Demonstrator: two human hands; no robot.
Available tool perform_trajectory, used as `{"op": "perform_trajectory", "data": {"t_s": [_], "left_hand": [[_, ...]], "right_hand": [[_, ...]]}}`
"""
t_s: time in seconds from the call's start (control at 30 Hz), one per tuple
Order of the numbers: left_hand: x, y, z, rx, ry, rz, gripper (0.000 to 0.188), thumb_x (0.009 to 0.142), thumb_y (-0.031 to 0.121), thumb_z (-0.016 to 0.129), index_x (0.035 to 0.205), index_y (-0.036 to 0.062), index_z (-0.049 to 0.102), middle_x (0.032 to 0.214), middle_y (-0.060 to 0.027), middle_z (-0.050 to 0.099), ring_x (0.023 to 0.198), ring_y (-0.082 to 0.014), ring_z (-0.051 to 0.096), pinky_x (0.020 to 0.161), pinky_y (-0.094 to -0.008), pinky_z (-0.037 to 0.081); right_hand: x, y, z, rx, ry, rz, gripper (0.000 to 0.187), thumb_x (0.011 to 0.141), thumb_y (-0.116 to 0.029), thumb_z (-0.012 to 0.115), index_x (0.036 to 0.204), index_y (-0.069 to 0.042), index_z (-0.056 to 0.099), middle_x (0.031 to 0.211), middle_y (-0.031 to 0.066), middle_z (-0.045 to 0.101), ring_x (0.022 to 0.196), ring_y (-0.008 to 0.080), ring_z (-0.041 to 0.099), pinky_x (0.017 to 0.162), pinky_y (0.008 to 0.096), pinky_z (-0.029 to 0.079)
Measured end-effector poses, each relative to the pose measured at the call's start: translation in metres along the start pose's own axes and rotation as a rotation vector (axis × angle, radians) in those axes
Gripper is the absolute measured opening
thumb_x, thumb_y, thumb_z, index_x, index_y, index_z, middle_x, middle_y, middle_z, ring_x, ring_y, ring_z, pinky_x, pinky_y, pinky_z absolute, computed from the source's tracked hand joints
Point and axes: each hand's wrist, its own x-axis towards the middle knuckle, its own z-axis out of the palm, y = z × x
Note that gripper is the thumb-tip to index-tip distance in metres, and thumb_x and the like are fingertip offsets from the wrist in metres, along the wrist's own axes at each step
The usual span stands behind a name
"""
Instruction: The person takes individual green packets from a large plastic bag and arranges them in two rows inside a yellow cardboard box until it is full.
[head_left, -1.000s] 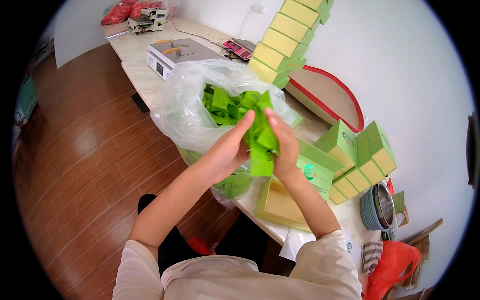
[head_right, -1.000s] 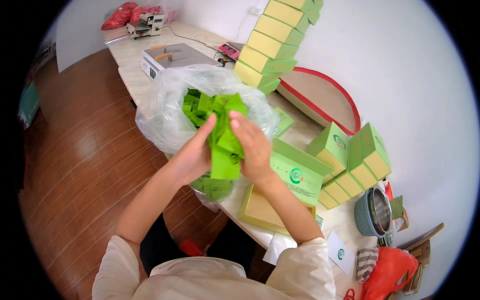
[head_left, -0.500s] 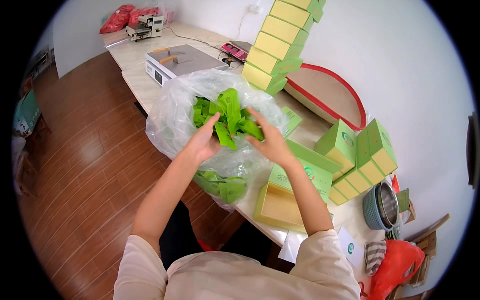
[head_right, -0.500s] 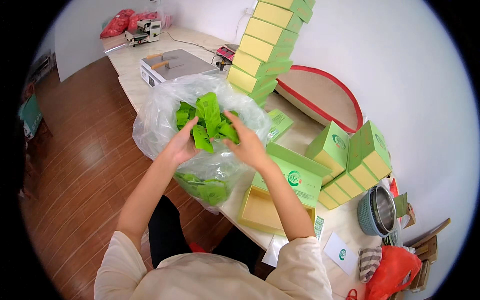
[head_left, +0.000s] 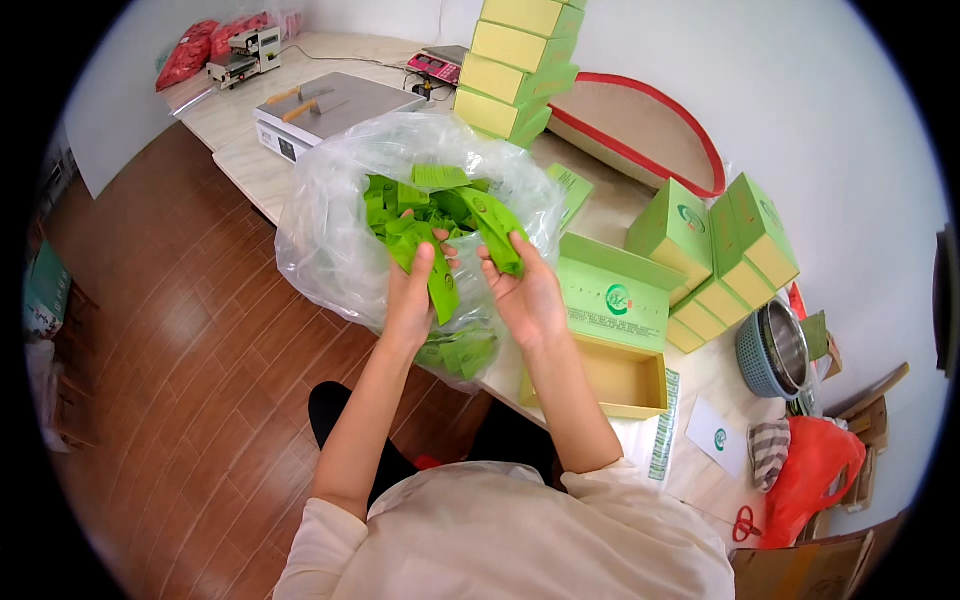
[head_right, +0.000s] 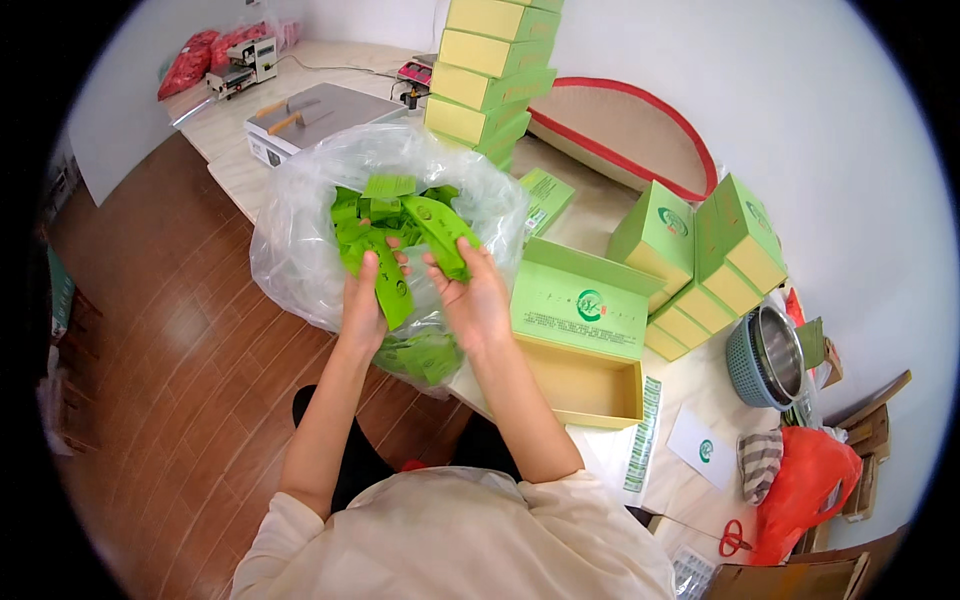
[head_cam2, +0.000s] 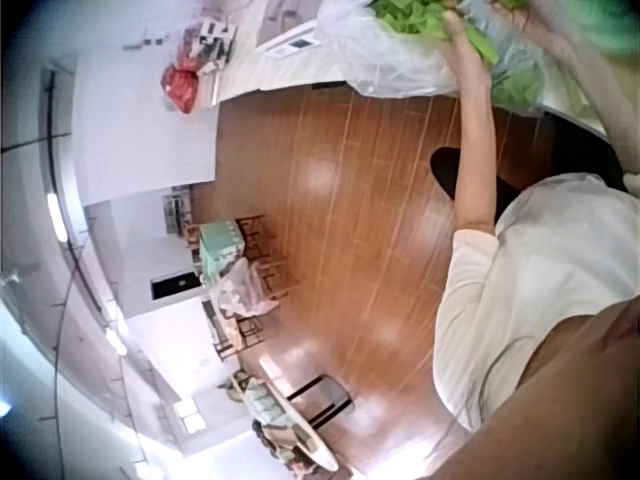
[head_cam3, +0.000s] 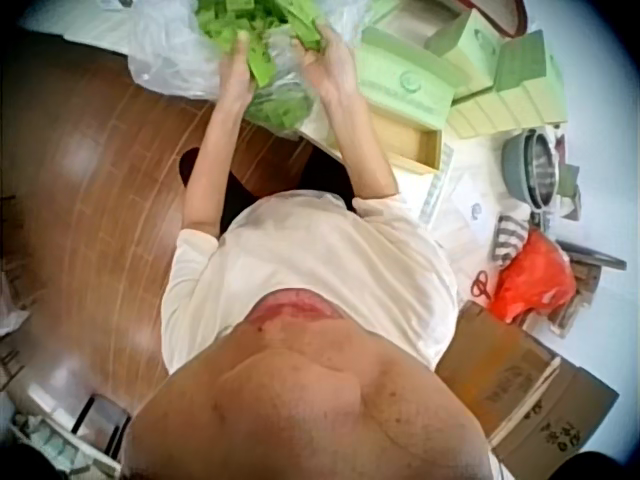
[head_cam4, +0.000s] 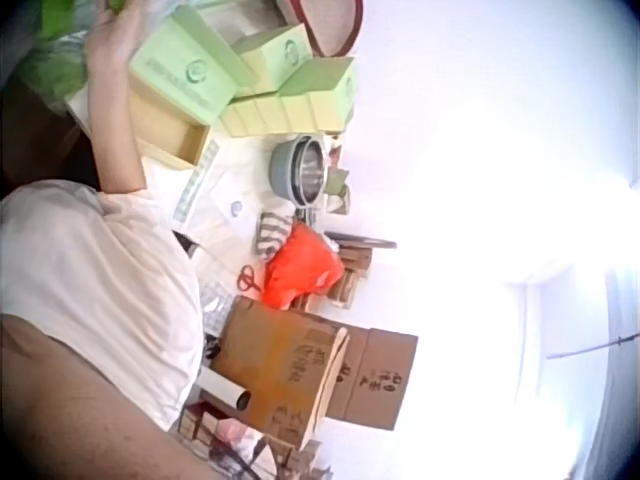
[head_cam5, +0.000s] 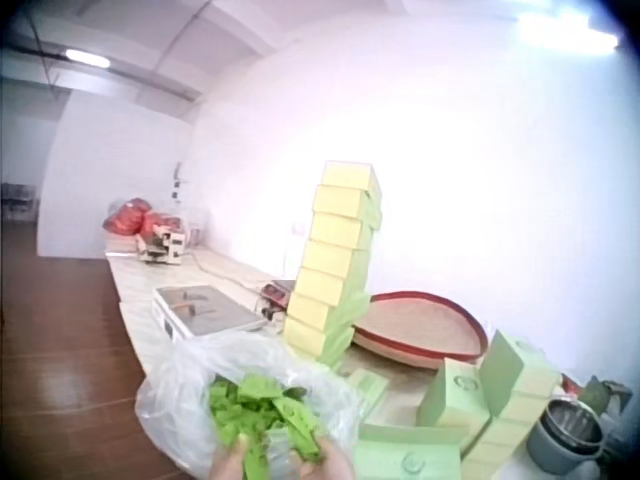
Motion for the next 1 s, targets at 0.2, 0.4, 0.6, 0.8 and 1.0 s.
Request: {"op": "perform_trajectory", "data": {"t_s": [0.2,0.4,0.6,0.8,1.0], "left_hand": [[-0.005,0.003,-0.003,-0.007,-0.145,-0.136,0.056,0.091,0.037,0.059,0.131,0.0053,0.036,0.113,-0.0112,0.055,0.096,-0.0190,0.057,0.083,-0.0349,0.050],[-0.007,0.002,0.003,-0.054,0.033,-0.064,0.054,0.093,0.028,0.057,0.137,0.0079,0.031,0.125,-0.0110,0.049,0.112,-0.0204,0.051,0.091,-0.0334,0.046],[0.007,0.002,-0.002,-0.180,0.031,-0.230,0.059,0.096,0.041,0.048,0.143,0.0125,0.027,0.136,-0.0050,0.040,0.122,-0.0161,0.043,0.099,-0.0323,0.039],[0.005,0.006,-0.001,-0.231,0.053,-0.288,0.047,0.096,0.032,0.049,0.137,0.0132,0.035,0.126,-0.0047,0.051,0.110,-0.0164,0.051,0.090,-0.0330,0.045],[0.004,0.002,0.000,-0.194,0.125,-0.219,0.053,0.092,0.027,0.059,0.136,0.0111,0.034,0.118,-0.0062,0.054,0.099,-0.0162,0.054,0.081,-0.0335,0.049]], "right_hand": [[-0.033,0.037,0.009,-0.618,0.103,-0.129,0.026,0.093,-0.021,0.054,0.108,-0.002,0.045,0.096,0.0094,0.058,0.079,0.0221,0.060,0.065,0.0322,0.047],[-0.018,0.019,0.017,-1.468,-0.054,-0.737,0.042,0.084,-0.029,0.065,0.108,0.003,0.050,0.121,0.0240,0.044,0.106,0.0380,0.048,0.090,0.0412,0.041],[0.014,0.016,0.044,-1.575,-0.294,-0.743,0.064,0.081,-0.037,0.068,0.127,0.003,0.048,0.129,0.0259,0.046,0.117,0.0394,0.045,0.099,0.0421,0.037],[0.016,0.009,0.033,-1.147,-0.121,-0.251,0.041,0.093,-0.020,0.054,0.126,0.003,0.048,0.114,0.0186,0.061,0.101,0.0263,0.060,0.083,0.0345,0.049],[0.021,-0.008,0.011,-0.434,-0.129,-0.049,0.034,0.097,-0.011,0.044,0.130,-0.001,0.045,0.113,0.0096,0.062,0.092,0.0143,0.062,0.069,0.0250,0.051]]}}
